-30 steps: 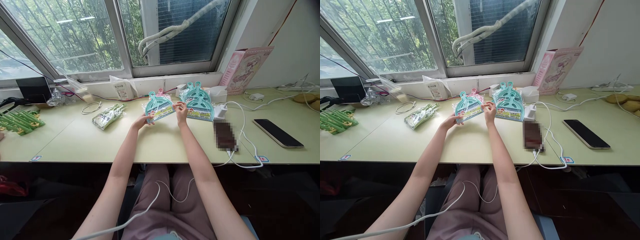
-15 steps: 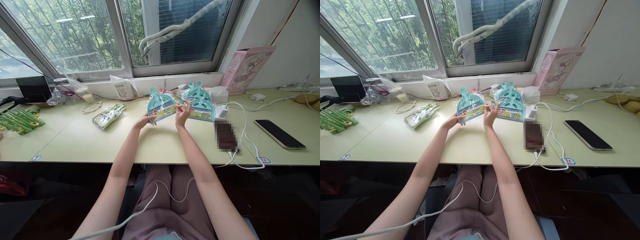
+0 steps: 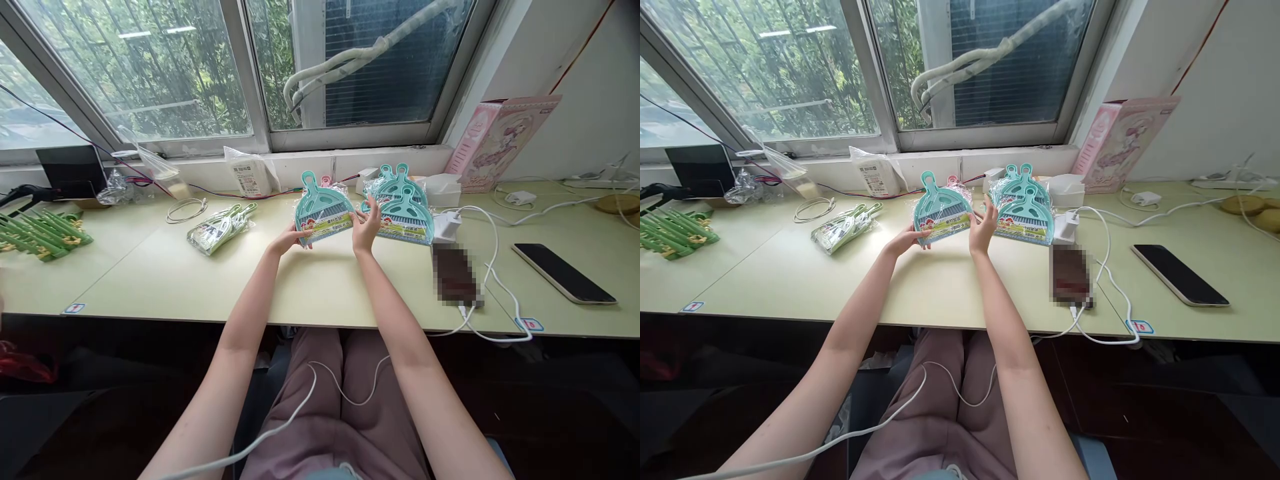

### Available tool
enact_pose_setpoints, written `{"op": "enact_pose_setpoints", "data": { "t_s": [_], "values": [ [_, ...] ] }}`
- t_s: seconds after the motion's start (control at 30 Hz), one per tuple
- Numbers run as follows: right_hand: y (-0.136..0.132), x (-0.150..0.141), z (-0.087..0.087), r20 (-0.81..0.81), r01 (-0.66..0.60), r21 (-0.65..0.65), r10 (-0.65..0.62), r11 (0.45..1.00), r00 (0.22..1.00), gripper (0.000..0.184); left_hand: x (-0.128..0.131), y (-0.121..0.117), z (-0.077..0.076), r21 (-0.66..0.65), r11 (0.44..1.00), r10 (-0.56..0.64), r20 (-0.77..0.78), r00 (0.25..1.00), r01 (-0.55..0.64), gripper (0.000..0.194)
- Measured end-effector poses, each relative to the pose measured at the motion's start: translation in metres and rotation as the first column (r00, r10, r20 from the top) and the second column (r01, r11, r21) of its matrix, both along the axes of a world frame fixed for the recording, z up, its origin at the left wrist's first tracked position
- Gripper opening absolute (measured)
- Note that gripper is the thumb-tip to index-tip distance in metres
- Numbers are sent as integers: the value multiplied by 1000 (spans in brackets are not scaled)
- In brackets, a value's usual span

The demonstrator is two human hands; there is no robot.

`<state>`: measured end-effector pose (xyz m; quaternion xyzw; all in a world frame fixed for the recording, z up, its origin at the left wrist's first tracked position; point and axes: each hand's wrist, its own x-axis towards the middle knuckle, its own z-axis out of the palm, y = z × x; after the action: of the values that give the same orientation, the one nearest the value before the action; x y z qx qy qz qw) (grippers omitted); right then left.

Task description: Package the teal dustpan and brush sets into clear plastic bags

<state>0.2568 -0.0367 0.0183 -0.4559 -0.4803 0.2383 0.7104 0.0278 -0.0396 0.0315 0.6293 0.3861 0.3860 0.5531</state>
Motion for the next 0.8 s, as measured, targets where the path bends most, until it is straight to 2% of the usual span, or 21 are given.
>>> {"op": "enact_pose_setpoints", "data": {
  "t_s": [0.07,0.2,0.3,0.43,0.53,0.6,0.67,0.73,0.8],
  "values": [
    [11,3,-7,45,9,-77,-5,997,999,55,0,1,-2,-10,1000,6,-12,1000,-6,65],
    [28,9,-18,180,-37,-241,82,970,980,43,4,0,-4,-37,999,-2,-30,1000,1,65],
    [32,12,-21,199,-50,-245,101,968,975,40,6,0,-4,-54,999,-7,-7,1000,6,64],
    [33,12,-22,141,-56,-225,89,973,986,36,6,2,-6,-59,998,-12,-20,1000,11,68],
    [37,15,-25,140,-16,-222,49,975,989,33,9,6,-11,-27,998,55,-88,995,-58,78],
    [40,17,-27,145,30,-236,4,971,989,31,14,10,-14,48,983,179,-116,977,-174,94],
    [42,19,-28,120,84,-254,-54,964,991,31,19,13,-16,174,941,310,-94,946,-291,106],
    [43,21,-29,71,136,-273,-121,952,990,32,23,15,-17,338,888,354,-67,933,-312,92],
    [44,23,-29,30,181,-299,-180,937,983,33,26,14,-18,482,849,305,-115,945,-215,72]
  ]
}}
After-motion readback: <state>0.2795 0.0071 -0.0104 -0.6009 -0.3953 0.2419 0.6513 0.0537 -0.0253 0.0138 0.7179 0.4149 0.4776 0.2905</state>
